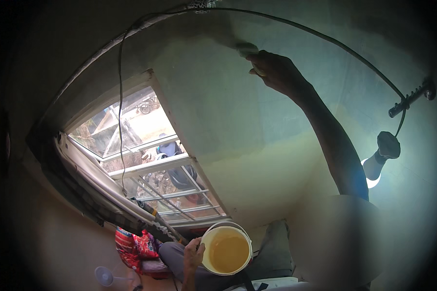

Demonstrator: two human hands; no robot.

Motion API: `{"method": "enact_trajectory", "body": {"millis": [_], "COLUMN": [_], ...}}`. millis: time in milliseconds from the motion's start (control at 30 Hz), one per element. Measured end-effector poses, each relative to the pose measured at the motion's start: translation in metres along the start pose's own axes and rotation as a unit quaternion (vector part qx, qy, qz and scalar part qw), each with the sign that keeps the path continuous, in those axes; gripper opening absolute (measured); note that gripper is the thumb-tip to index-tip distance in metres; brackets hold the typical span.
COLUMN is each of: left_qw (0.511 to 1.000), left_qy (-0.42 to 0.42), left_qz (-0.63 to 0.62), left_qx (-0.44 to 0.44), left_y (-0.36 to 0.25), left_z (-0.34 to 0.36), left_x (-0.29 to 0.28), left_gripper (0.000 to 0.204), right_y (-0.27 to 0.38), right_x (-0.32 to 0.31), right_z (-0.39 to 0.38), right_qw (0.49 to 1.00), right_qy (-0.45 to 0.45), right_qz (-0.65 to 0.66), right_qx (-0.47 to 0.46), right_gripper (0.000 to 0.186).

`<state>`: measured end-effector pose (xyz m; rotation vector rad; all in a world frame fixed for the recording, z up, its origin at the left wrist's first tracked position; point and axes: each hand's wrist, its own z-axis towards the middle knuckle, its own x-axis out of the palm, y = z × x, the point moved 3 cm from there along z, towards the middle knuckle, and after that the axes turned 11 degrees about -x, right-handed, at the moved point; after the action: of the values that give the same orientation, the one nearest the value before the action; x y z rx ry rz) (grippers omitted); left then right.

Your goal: The person sits on the floor and paints the ceiling using a paintbrush and a bucket of yellow paint. They repeatedly dip the brush into the bucket and apply paint to the ceiling surface.

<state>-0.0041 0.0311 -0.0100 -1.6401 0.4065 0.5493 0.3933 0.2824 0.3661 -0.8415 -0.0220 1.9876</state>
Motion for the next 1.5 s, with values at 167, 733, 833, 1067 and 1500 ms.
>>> {"method": "enact_trajectory", "body": {"millis": [167, 733, 833, 1067, 1500], "left_qw": [1.000, 1.000, 1.000, 0.999, 1.000], "left_qy": [0.000, -0.004, 0.005, 0.011, 0.010], "left_qz": [-0.001, 0.006, 0.009, -0.025, 0.002], "left_qx": [-0.004, 0.007, -0.009, -0.024, -0.015], "left_y": [-0.004, 0.000, -0.009, 0.003, -0.003], "left_z": [0.002, 0.001, 0.001, 0.005, 0.002], "left_x": [0.001, 0.000, -0.001, 0.002, 0.002], "left_gripper": [0.028, 0.026, 0.026, 0.025, 0.027], "right_y": [0.004, 0.013, 0.000, -0.020, 0.002], "right_x": [-0.025, -0.003, -0.015, 0.004, -0.014], "right_z": [0.039, 0.050, 0.070, 0.079, 0.053], "right_qw": [0.991, 0.992, 0.985, 0.973, 0.977], "right_qy": [-0.116, -0.036, -0.115, -0.150, -0.133], "right_qz": [-0.052, -0.124, -0.126, -0.157, -0.141], "right_qx": [-0.051, -0.009, -0.030, -0.081, -0.089], "right_gripper": [0.044, 0.049, 0.049, 0.047, 0.037]}}
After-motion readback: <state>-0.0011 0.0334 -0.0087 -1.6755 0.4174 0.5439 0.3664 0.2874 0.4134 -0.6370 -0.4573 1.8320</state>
